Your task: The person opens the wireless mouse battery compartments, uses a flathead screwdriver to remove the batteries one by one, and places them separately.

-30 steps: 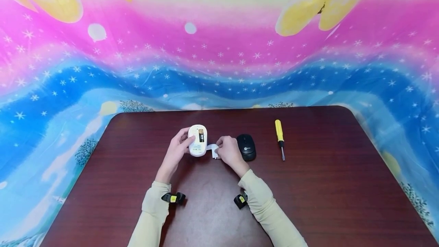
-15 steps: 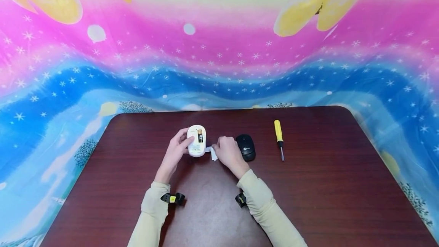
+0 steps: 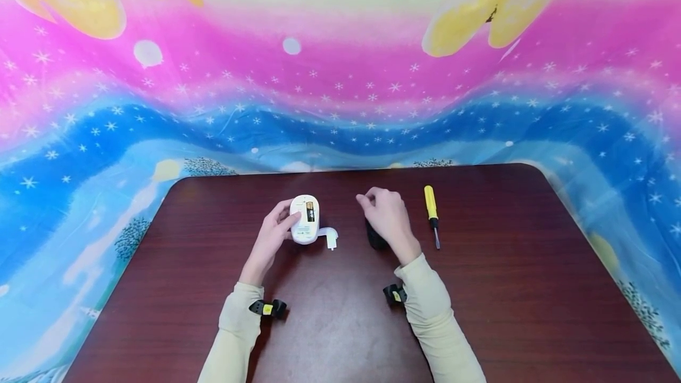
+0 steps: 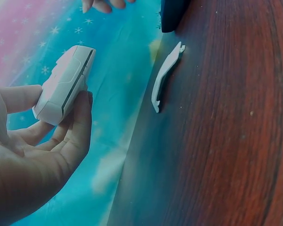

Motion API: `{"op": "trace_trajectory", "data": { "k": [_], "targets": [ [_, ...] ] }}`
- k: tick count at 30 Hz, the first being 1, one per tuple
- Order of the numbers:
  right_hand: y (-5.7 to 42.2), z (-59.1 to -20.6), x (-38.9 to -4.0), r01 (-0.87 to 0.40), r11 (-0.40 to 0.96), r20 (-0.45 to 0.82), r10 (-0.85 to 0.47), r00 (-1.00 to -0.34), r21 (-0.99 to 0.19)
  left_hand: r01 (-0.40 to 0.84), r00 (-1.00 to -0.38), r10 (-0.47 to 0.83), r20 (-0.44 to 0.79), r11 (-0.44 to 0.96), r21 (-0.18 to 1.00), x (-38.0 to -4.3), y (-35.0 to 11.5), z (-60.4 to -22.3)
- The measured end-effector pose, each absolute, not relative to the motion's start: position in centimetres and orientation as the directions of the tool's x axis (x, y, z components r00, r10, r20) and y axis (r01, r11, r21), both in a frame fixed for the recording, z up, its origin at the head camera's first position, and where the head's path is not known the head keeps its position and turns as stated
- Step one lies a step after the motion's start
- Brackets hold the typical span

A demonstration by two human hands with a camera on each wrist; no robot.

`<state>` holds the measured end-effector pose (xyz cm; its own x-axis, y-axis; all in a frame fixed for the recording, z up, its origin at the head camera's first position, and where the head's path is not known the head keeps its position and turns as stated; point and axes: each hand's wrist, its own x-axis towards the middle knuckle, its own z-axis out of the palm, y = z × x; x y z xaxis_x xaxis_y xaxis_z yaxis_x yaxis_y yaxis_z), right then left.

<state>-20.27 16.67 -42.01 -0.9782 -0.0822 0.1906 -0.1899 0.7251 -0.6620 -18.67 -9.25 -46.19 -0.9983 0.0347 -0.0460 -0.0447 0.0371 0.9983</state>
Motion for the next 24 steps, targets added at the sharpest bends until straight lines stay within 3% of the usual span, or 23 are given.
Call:
{"op": "trace_trajectory", "data": {
  "k": [24],
  "targets": [
    [26.1, -43.1, -21.0, 0.061, 0.767, 0.093, 0.156, -0.983, -0.639, -0.033, -0.999, 0.029, -0.035, 0.057, 0.998, -18.5, -9.2, -46.2]
  ]
}}
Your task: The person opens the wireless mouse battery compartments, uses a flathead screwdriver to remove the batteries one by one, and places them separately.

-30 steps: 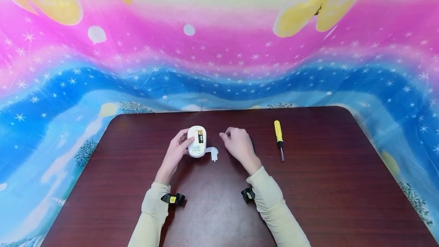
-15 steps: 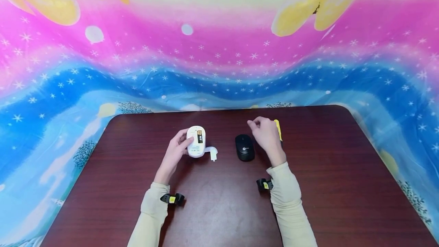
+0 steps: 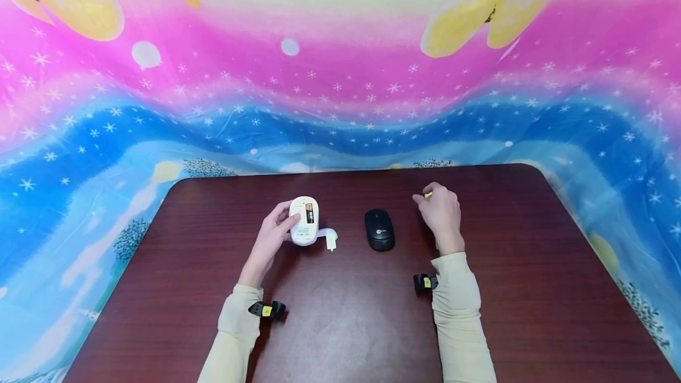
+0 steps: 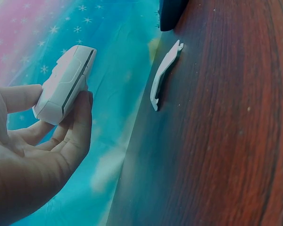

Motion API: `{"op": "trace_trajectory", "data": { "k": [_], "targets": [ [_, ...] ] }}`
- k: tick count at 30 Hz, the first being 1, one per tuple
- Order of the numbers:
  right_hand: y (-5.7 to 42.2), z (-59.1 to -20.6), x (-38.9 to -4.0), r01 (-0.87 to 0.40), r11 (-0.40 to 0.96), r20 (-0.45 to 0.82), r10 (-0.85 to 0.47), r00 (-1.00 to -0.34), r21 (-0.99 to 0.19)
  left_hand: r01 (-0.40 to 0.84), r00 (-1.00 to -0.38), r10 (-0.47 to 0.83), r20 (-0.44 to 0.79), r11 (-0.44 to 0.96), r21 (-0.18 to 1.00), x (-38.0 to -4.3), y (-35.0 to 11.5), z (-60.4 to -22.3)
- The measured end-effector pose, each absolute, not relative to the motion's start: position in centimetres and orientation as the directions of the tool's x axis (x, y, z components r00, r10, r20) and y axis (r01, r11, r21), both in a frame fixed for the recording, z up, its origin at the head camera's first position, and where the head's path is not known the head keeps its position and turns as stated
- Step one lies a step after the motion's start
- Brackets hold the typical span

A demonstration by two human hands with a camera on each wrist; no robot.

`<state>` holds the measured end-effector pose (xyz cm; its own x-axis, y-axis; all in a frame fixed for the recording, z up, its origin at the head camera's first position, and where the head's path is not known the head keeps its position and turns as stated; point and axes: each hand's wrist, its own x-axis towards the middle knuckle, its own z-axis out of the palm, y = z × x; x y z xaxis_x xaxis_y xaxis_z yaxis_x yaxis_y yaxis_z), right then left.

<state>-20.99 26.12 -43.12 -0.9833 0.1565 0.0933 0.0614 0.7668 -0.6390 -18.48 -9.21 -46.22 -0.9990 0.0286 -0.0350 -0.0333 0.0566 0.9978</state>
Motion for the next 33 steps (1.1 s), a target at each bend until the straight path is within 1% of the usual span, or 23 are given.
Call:
{"op": "trace_trajectory", "data": {
  "k": [8, 17, 33],
  "targets": [
    [27.3, -44.3, -21.2, 0.124, 0.765, 0.055, 0.204, -0.977, -0.631, -0.032, -0.999, 0.027, -0.033, 0.055, 0.998, -18.6, -9.3, -46.3],
    [28.0, -45.5, -21.4, 0.177, 0.796, -0.033, 0.194, -0.980, -0.579, -0.032, -0.999, 0.028, -0.033, 0.047, 0.998, -18.5, -9.2, -46.4],
    [28.3, -46.5, -21.8, 0.200, 0.791, -0.079, 0.190, -0.979, -0.579, -0.031, -0.999, 0.033, -0.032, 0.043, 0.999, -18.5, -9.3, -46.2]
  ]
}}
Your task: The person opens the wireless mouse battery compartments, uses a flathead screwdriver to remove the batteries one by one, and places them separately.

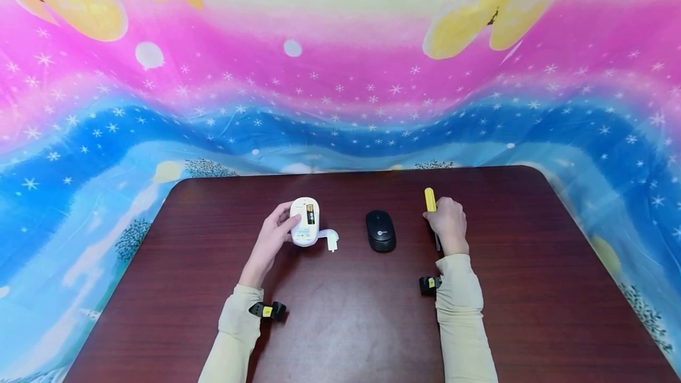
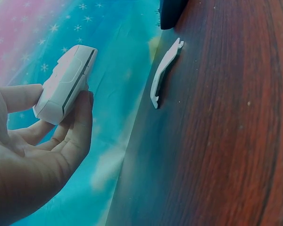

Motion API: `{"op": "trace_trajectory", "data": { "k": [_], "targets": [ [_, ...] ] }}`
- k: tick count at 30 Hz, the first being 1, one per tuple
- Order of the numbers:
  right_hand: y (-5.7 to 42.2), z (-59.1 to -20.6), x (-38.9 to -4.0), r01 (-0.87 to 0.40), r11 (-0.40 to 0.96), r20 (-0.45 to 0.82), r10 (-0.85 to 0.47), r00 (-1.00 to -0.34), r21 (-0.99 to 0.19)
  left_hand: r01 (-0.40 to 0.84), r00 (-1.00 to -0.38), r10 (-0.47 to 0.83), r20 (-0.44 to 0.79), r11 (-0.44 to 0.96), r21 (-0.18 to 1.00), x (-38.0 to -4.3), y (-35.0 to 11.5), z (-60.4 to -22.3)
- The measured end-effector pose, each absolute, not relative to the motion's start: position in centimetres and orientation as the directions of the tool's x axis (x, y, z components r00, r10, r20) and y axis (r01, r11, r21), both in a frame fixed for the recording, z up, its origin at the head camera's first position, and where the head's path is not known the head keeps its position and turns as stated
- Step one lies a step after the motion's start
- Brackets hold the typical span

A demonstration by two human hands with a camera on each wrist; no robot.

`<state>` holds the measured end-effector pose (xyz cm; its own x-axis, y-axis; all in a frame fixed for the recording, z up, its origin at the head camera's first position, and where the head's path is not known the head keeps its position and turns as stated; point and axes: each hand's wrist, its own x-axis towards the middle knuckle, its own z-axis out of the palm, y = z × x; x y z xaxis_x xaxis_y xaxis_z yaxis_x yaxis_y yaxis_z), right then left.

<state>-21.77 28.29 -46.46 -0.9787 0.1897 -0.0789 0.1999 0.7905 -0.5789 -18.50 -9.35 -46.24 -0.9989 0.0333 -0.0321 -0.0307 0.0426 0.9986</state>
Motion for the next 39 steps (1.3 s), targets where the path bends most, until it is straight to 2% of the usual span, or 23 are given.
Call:
{"op": "trace_trajectory", "data": {
  "k": [7, 21, 30, 39],
  "targets": [
    [28.1, -45.9, -21.7, 0.181, 0.790, -0.017, 0.211, -0.977, -0.586, -0.027, -0.999, 0.032, -0.028, 0.052, 0.998, -18.6, -9.3, -46.3],
    [26.8, -41.8, -21.1, 0.043, 0.662, 0.175, 0.259, -0.950, -0.748, -0.030, -0.998, 0.048, -0.032, 0.045, 0.999, -18.8, -9.5, -46.5],
    [25.0, -38.8, -20.7, -0.031, 0.379, 0.130, 0.241, -0.962, -0.925, -0.036, -0.998, 0.051, -0.039, 0.059, 0.998, -18.8, -9.3, -46.6],
    [22.4, -37.0, -20.7, -0.124, 0.075, 0.138, 0.226, -0.964, -0.989, -0.039, -0.996, 0.075, -0.044, 0.070, 0.997, -18.6, -8.9, -46.8]
  ]
}}
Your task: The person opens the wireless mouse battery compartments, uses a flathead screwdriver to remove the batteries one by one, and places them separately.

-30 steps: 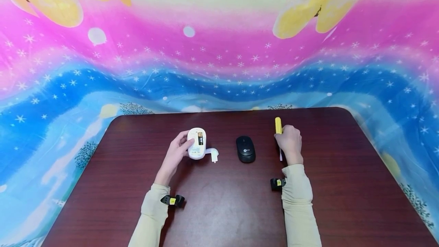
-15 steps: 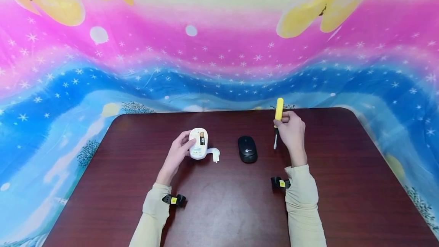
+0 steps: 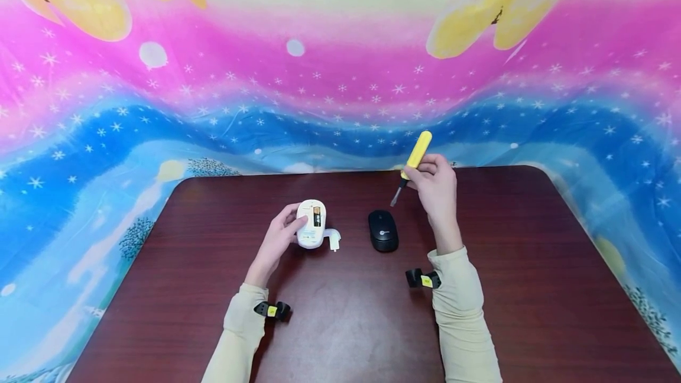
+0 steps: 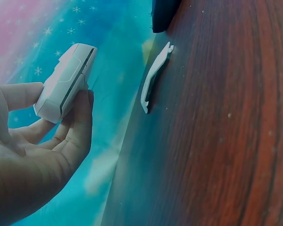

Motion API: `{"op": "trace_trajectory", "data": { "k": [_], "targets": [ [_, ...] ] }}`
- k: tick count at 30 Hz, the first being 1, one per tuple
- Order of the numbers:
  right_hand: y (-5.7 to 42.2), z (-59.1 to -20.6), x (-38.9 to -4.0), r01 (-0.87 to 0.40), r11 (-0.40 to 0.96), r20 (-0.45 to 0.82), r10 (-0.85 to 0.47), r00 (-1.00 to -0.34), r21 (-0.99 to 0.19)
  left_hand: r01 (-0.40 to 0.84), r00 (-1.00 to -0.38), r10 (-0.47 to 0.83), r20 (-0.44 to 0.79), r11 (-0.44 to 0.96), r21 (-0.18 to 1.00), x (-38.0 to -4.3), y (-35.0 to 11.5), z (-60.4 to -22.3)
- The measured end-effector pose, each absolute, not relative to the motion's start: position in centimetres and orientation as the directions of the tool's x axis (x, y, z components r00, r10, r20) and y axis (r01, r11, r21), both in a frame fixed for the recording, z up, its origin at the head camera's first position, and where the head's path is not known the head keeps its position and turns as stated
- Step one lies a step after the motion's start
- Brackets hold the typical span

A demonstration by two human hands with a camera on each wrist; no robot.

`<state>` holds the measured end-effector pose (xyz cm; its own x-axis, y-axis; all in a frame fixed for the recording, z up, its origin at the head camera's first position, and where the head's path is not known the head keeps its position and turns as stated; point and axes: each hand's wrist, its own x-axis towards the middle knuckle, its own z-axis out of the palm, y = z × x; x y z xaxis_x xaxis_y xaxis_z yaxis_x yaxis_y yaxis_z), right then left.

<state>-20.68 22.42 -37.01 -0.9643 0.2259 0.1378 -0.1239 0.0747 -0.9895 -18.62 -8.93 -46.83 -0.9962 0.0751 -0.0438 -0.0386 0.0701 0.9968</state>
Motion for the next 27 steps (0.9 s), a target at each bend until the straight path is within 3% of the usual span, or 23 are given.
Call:
{"op": "trace_trajectory", "data": {
  "k": [6, 27],
  "targets": [
    [20.5, -36.8, -20.9, -0.163, -0.084, 0.147, 0.173, -0.974, -0.983, -0.046, -0.995, 0.082, -0.052, 0.070, 0.996, -18.7, -8.9, -46.9],
    [13.5, -36.5, -20.8, -0.197, -0.159, 0.200, -0.003, -0.980, -0.967, 0.003, -0.997, 0.081, -0.008, 0.134, 0.991, -18.5, -8.6, -46.8]
  ]
}}
